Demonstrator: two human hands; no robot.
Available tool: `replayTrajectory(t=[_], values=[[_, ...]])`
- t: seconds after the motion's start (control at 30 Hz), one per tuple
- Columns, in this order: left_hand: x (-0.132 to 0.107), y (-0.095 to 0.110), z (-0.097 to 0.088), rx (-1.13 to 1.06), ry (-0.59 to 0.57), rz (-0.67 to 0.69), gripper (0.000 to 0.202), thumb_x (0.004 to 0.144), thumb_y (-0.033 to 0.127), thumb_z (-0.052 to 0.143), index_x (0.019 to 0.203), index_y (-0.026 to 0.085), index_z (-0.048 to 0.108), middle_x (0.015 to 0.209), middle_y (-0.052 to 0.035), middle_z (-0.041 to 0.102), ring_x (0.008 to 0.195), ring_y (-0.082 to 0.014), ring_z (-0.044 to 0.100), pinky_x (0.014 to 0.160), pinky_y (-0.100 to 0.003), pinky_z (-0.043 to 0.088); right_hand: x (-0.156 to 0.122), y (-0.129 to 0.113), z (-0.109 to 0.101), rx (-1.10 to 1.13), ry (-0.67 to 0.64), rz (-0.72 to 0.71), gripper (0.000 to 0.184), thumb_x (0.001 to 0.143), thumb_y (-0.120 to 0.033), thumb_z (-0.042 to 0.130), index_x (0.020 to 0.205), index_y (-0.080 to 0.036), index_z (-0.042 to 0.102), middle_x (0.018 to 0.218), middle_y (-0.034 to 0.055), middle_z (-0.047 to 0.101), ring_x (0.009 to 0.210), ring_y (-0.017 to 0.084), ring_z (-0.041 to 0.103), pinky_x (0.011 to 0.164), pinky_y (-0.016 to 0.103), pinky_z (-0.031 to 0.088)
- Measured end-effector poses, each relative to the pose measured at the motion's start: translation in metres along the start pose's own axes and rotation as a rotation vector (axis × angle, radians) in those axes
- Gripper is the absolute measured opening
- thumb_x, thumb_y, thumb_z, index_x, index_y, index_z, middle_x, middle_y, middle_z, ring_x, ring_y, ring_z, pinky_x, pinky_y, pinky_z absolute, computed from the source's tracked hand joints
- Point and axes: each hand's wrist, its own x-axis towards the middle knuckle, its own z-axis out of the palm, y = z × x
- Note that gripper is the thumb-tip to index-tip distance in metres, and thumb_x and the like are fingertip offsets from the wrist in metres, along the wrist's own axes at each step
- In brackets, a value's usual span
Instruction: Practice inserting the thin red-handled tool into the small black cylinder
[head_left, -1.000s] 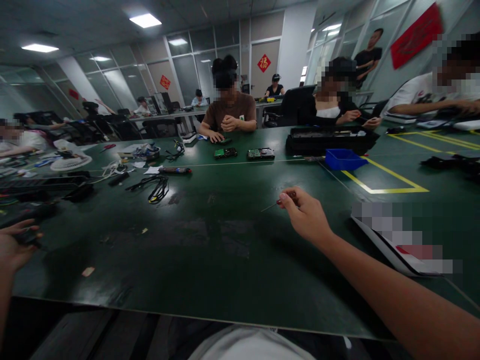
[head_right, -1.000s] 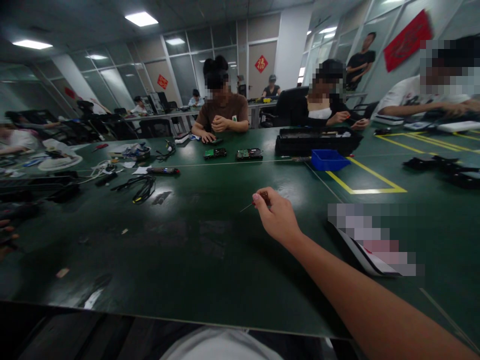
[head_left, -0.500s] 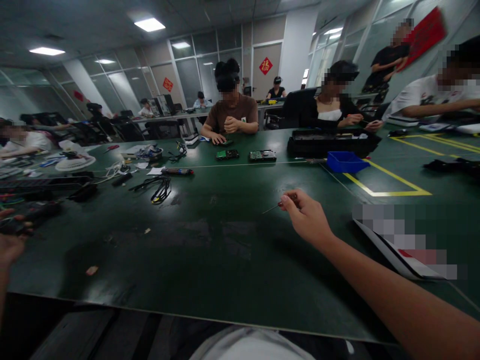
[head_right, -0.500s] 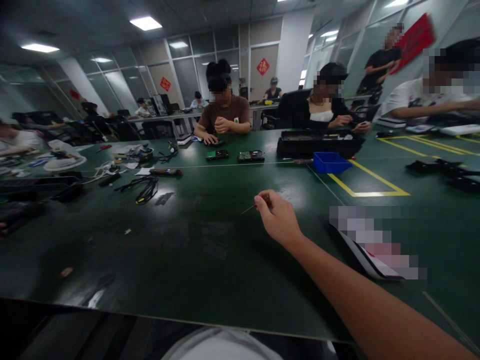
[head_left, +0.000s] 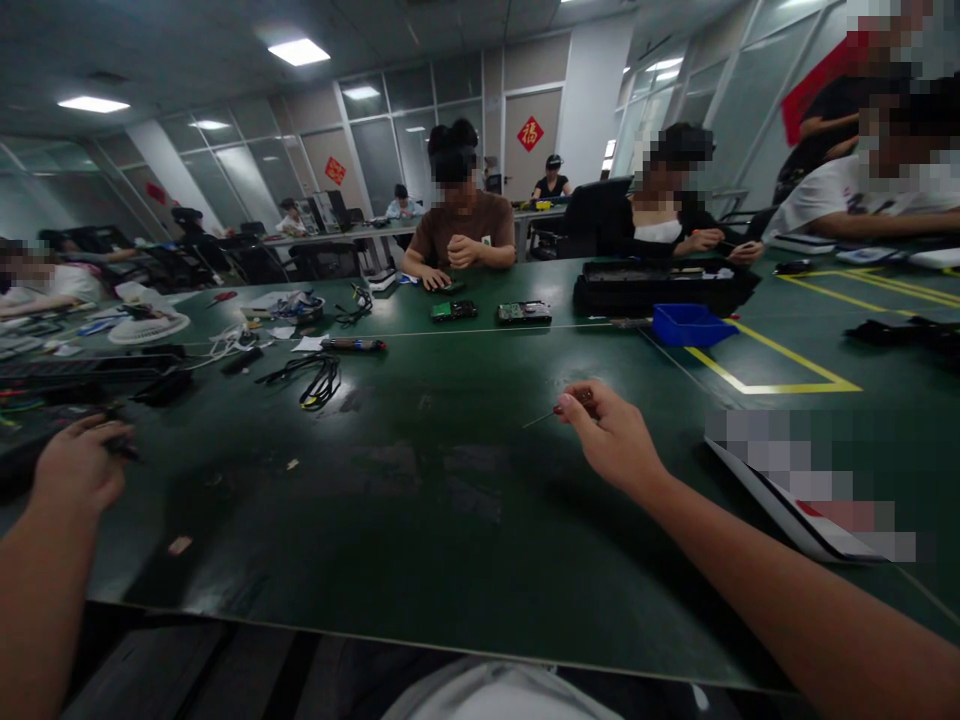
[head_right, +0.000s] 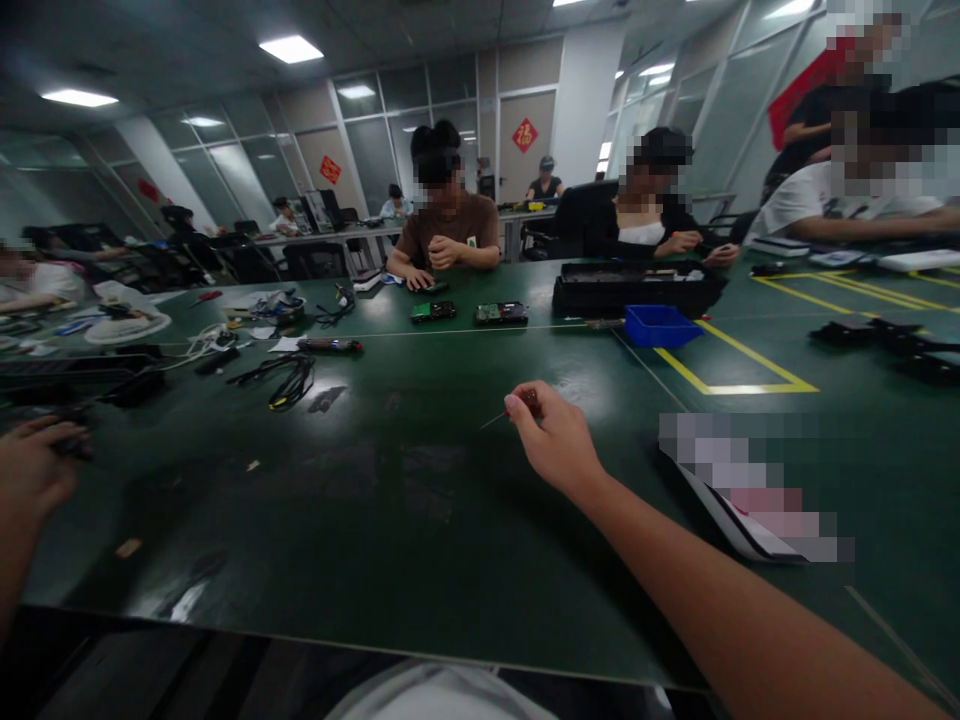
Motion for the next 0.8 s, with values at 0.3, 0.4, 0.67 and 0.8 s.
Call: replayTrajectory(t=[0.3,0.4,0.67,0.8], values=[[-0.053,0.03,0.1,-0.253,-0.507,-0.144,0.013,0.084,0.007,0.067,0.094,0.014,0.062,0.078,0.0031,0.064,0.076,-0.0101,0.055,0.07,-0.023,0.045,-0.002,0.002,-0.001,0.14,-0.007,-0.004,0.03,0.098,-0.047,0.047,0.105,-0.021,0.063,0.096,0.0073,0.073,0.091,0.024,0.07,0.081,0.041,0.053],[-0.083,0.04,0.139,-0.305,-0.7,-0.065,0.034,0.074,0.014,0.08,0.104,0.014,0.065,0.093,-0.0009,0.066,0.082,-0.0118,0.058,0.074,-0.025,0.047,-0.002,0.003,0.0,0.152,0.01,-0.009,0.029,0.098,-0.045,0.049,0.106,-0.021,0.063,0.094,0.0068,0.074,0.089,0.023,0.071,0.08,0.04,0.053],[-0.165,0.071,0.226,-0.275,-1.04,0.118,0.047,0.071,0.021,0.08,0.116,0.015,0.067,0.111,-0.0108,0.071,0.104,-0.022,0.064,0.098,-0.04,0.046,-0.004,-0.005,-0.004,0.061,0.045,-0.061,0.031,0.094,-0.05,0.054,0.091,-0.022,0.067,0.077,0.0037,0.071,0.072,0.021,0.067,0.068,0.035,0.05],[-0.204,0.082,0.249,-0.273,-1.181,0.13,0.04,0.073,0.017,0.078,0.112,0.015,0.069,0.114,-0.0116,0.072,0.104,-0.0219,0.066,0.101,-0.042,0.046,-0.005,-0.007,-0.006,0.261,0.075,-0.001,0.033,0.095,-0.05,0.052,0.081,-0.022,0.064,0.068,0.0016,0.064,0.065,0.018,0.063,0.063,0.032,0.05]])
